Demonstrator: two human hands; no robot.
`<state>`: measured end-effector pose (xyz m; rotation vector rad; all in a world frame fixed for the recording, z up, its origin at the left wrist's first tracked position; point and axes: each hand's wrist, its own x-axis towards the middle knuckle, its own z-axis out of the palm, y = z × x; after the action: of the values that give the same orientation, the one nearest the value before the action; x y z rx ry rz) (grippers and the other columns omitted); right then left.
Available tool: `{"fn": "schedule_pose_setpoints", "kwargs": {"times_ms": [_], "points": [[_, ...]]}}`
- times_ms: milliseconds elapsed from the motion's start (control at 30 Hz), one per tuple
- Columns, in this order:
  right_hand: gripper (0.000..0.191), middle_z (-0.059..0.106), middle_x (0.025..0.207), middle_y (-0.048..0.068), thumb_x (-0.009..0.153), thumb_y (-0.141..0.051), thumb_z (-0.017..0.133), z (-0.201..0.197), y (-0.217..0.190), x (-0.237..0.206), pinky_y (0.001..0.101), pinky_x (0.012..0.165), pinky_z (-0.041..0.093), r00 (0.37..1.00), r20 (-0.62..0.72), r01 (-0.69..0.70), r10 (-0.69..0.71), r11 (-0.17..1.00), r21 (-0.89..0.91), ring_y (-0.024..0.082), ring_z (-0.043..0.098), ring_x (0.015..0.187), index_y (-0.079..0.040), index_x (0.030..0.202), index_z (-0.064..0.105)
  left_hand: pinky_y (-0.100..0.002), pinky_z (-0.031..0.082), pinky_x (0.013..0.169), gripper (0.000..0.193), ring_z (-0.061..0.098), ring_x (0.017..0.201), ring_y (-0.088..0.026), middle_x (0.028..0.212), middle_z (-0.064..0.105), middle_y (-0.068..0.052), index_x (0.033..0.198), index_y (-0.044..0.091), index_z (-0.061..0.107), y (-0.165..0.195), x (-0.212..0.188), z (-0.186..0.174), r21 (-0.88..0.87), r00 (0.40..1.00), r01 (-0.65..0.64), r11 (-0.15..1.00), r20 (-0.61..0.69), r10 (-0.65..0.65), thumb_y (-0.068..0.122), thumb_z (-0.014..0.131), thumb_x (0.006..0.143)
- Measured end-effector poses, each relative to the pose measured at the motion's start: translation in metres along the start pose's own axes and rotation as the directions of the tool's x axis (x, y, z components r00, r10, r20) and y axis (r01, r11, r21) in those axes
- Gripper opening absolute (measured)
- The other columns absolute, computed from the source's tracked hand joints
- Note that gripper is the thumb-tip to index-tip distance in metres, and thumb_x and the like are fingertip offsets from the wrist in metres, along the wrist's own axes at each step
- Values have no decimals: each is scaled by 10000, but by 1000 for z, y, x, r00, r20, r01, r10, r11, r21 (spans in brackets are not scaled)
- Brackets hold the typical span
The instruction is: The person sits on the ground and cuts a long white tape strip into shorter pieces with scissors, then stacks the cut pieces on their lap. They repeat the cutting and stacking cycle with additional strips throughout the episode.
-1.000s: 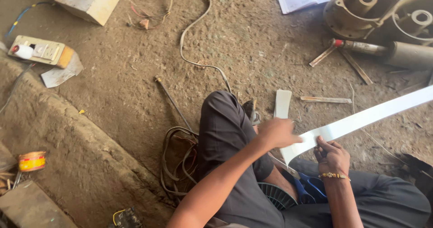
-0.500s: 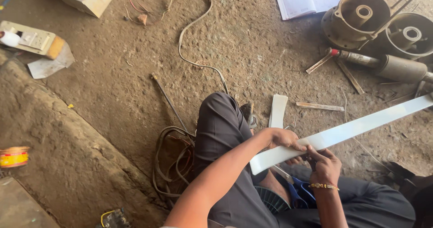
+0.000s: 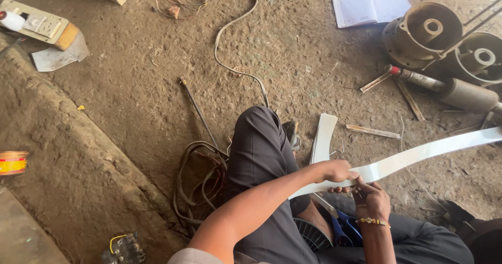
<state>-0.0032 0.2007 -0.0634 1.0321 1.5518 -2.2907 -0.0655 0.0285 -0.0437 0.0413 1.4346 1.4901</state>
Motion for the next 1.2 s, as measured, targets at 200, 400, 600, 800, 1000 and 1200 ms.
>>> {"fn": "schedule_pose_setpoints", "kwargs": {"times_ms": [200,400,600,800,1000,1200], "points": [[168,622,853,67,993,-120,699,1,-5,-7,319,665,507,998,51,-31,39,990,-141,165,603,731,31,1008,626,-358,436,413,384,538,492,-176,718,651,-110,1082,-47,675,-8,13,0,96,996,33,995,-85,-24,288,490,1049],[329,762,925,114,731,-276,887,-23,-1,-59,424,840,585,970,223,224,-96,-6,-975,309,750,896,-80,969,773,-407,495,434,371,615,520,-241,721,691,-141,982,-77,717,-21,30,-11,343,980,76,936,-197,-8,225,507,1029],[391,649,1112,152,682,-142,762,-47,43,-71,480,1000,536,920,347,256,-183,-387,-886,400,657,1093,-108,1051,639,-416,591,549,176,750,620,-296,740,751,-206,888,-33,790,-25,43,-6,752,963,104,650,-240,124,41,676,776],[539,656,1098,89,544,-217,828,-69,47,-54,423,1016,603,959,240,138,-148,-494,-858,300,743,1055,-183,1041,625,-452,594,533,206,754,596,-328,728,749,-237,897,-66,762,-22,34,-15,629,959,131,766,-277,63,77,622,848],[621,647,1119,122,668,-444,869,-66,48,-57,441,935,619,983,182,164,34,-614,-772,335,736,1057,-173,1145,579,-420,624,545,201,785,586,-293,704,771,-223,849,-90,785,-16,40,-9,787,983,68,613,-156,92,30,635,788],[566,671,1206,88,689,-456,834,-23,38,-77,442,947,598,991,125,69,-45,-631,-772,312,711,1108,-176,1149,661,-443,614,589,197,786,656,-318,736,767,-239,837,-76,796,-6,28,-11,685,977,108,720,-208,52,13,637,762]]}}
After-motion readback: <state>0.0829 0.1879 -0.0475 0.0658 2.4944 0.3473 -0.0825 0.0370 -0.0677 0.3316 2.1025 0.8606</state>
